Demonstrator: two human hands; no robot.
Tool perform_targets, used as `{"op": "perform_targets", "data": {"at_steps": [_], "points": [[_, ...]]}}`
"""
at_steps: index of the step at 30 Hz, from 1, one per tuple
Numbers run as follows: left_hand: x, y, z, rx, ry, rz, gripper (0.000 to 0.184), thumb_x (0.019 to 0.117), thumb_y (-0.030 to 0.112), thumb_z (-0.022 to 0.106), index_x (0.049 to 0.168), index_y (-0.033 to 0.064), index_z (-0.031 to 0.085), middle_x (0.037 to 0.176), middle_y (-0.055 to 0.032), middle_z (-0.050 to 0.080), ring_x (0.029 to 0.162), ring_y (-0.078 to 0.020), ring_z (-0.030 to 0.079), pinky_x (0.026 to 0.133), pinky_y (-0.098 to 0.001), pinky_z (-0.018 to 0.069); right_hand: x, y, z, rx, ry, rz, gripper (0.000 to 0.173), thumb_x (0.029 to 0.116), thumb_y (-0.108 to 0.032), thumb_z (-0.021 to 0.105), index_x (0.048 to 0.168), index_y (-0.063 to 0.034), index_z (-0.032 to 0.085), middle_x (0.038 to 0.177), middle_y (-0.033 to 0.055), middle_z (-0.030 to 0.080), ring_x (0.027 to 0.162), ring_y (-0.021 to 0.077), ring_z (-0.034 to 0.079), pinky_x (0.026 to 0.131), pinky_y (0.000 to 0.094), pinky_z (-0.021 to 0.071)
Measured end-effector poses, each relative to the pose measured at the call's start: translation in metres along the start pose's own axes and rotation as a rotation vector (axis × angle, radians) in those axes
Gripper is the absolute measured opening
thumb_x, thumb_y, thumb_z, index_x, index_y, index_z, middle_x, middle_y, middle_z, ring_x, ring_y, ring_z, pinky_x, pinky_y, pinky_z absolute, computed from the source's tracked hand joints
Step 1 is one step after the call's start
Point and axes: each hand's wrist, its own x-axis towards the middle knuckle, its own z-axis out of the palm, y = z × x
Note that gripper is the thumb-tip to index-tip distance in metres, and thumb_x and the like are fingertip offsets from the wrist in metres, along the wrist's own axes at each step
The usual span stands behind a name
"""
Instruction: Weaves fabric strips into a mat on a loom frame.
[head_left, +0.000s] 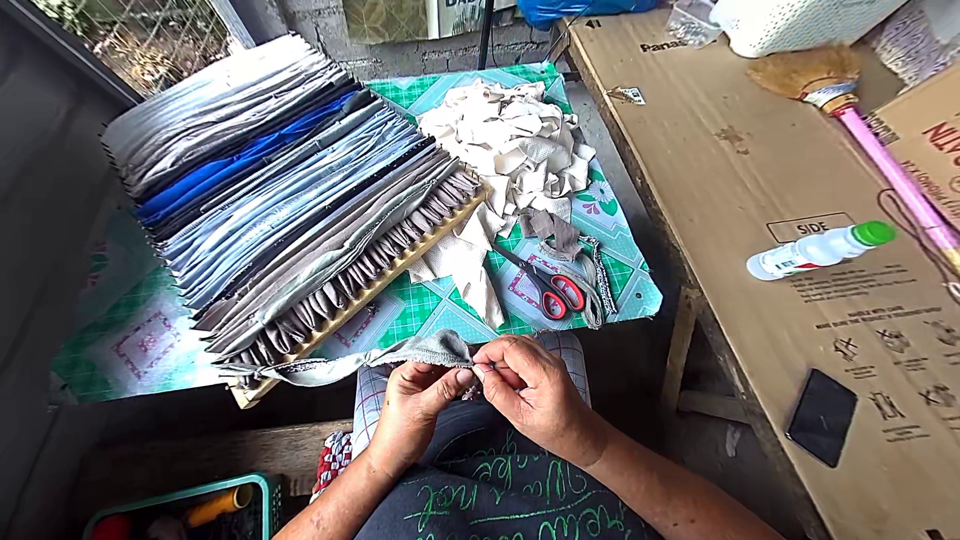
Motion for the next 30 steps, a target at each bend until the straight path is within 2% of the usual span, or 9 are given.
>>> {"op": "perform_targets", "data": {"at_steps": [6, 11, 15, 17, 20, 22, 24, 27, 30], "points": [[0.004, 0.007, 0.004, -0.032, 0.054, -0.074, 0.006, 0.0895, 0.015, 0.078, 0.094, 0.0114, 0.079, 0.085, -0.0019, 0.075, 0.074, -0.0059, 0.069, 0.073, -0.0231, 0.0587, 0.002, 0.003, -0.001, 0.073, -0.008, 0.022, 0.014, 0.0975, -0.013, 0.059, 0.095, -0.0020, 0.068, 0.081, 0.0041, 0.065, 0.071, 0.0043, 0.056, 0.071, 0.0177, 0.0477], [0.009, 0.012, 0.003, -0.150, 0.153, -0.184, 0.007, 0.0934, 0.006, 0.069, 0.090, 0.0100, 0.074, 0.080, -0.0028, 0.071, 0.070, -0.0067, 0.066, 0.070, -0.0232, 0.0569, 0.004, 0.010, -0.013, 0.208, -0.082, 0.101, 0.028, 0.1054, -0.015, 0.044, 0.117, 0.0063, 0.058, 0.089, 0.0039, 0.058, 0.078, 0.0000, 0.054, 0.070, 0.0140, 0.0473], [0.014, 0.017, 0.000, -0.187, 0.185, -0.190, 0.008, 0.0957, 0.005, 0.065, 0.094, 0.0089, 0.072, 0.086, -0.0044, 0.073, 0.074, -0.0073, 0.069, 0.072, -0.0241, 0.0592, -0.002, 0.022, -0.017, 0.163, -0.087, 0.115, 0.023, 0.1048, -0.011, 0.043, 0.107, 0.0030, 0.061, 0.091, 0.0058, 0.062, 0.075, -0.0002, 0.057, 0.069, 0.0132, 0.0492], [0.017, 0.018, -0.004, -0.168, 0.184, -0.180, 0.009, 0.0973, 0.006, 0.062, 0.096, 0.0096, 0.070, 0.089, -0.0040, 0.073, 0.075, -0.0069, 0.069, 0.072, -0.0232, 0.0589, -0.005, 0.029, -0.019, 0.154, -0.168, 0.096, 0.022, 0.1018, -0.010, 0.048, 0.103, 0.0004, 0.067, 0.087, 0.0064, 0.067, 0.076, 0.0040, 0.062, 0.071, 0.0174, 0.0526], [0.021, 0.015, -0.009, -0.110, 0.173, -0.147, 0.008, 0.0983, 0.007, 0.061, 0.098, 0.0099, 0.069, 0.091, -0.0027, 0.072, 0.075, -0.0050, 0.067, 0.070, -0.0218, 0.0570, -0.009, 0.042, -0.024, -0.028, -0.223, 0.077, 0.026, 0.1026, -0.015, 0.050, 0.106, -0.0068, 0.075, 0.104, 0.0052, 0.074, 0.100, 0.0132, 0.069, 0.091, 0.0288, 0.0561], [0.027, 0.016, -0.014, -0.036, 0.153, -0.113, 0.009, 0.0991, 0.008, 0.059, 0.100, 0.0101, 0.068, 0.089, -0.0008, 0.071, 0.072, -0.0029, 0.064, 0.067, -0.0196, 0.0547, -0.005, 0.059, -0.034, -0.293, -0.168, 0.145, 0.028, 0.0995, -0.008, 0.051, 0.114, -0.0049, 0.075, 0.114, 0.0132, 0.073, 0.109, 0.0289, 0.069, 0.095, 0.0459, 0.0562], [0.035, 0.022, -0.016, 0.031, 0.167, -0.079, 0.010, 0.0997, 0.006, 0.057, 0.099, 0.0105, 0.066, 0.086, 0.0017, 0.070, 0.066, -0.0012, 0.060, 0.064, -0.0181, 0.0522, 0.004, 0.080, -0.049, -0.524, -0.224, 0.341, 0.033, 0.0976, -0.001, 0.055, 0.127, 0.0022, 0.068, 0.125, 0.0280, 0.065, 0.118, 0.0477, 0.062, 0.098, 0.0619, 0.0504], [0.049, 0.029, -0.016, 0.012, 0.222, -0.052, 0.013, 0.1003, 0.003, 0.052, 0.099, 0.0078, 0.064, 0.085, -0.0004, 0.069, 0.064, -0.0021, 0.058, 0.061, -0.0180, 0.0517, 0.017, 0.106, -0.065, -0.676, -0.378, 0.598, 0.047, 0.0973, -0.007, 0.060, 0.144, 0.0017, 0.055, 0.142, 0.0310, 0.052, 0.130, 0.0507, 0.052, 0.105, 0.0615, 0.0454], [0.055, 0.027, -0.010, -0.021, 0.263, -0.080, 0.016, 0.0996, 0.002, 0.052, 0.094, 0.0086, 0.065, 0.076, 0.0008, 0.066, 0.059, -0.0011, 0.055, 0.057, -0.0166, 0.0480, 0.023, 0.115, -0.060, -0.749, -0.424, 0.609, 0.053, 0.0954, -0.007, 0.063, 0.147, -0.0018, 0.052, 0.147, 0.0297, 0.049, 0.127, 0.0512, 0.054, 0.102, 0.0630, 0.0460]]}}
